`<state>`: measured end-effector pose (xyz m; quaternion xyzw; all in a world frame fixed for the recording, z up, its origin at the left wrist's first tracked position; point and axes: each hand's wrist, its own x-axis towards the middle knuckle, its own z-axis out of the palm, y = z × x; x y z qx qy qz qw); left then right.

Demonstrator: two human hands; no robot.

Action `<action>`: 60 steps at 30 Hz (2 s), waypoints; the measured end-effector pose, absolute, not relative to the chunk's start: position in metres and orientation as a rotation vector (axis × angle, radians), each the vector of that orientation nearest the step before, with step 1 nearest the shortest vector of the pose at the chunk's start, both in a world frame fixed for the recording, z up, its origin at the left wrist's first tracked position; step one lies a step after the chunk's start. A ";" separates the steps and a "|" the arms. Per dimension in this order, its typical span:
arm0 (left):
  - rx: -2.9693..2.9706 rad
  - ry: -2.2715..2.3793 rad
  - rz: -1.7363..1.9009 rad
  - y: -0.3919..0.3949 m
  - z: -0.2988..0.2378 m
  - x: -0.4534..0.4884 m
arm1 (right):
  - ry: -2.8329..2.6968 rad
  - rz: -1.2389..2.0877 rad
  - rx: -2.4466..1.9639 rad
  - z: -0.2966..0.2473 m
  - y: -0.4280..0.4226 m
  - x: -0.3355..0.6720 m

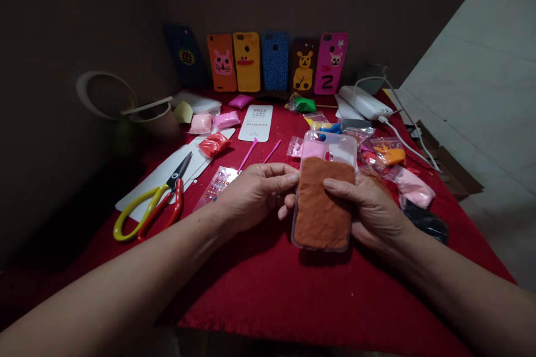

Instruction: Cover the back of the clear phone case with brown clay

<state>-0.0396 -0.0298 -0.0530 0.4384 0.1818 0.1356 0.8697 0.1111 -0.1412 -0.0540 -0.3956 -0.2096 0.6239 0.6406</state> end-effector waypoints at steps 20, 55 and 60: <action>1.198 0.536 0.453 -0.041 -0.047 -0.039 | -0.490 1.262 -1.009 -0.055 -0.143 0.109; 1.151 0.529 0.413 -0.048 -0.043 -0.040 | -0.587 1.263 -1.051 -0.053 -0.145 0.107; 1.130 0.541 0.392 -0.045 -0.042 -0.041 | -0.586 1.312 -1.036 -0.052 -0.145 0.106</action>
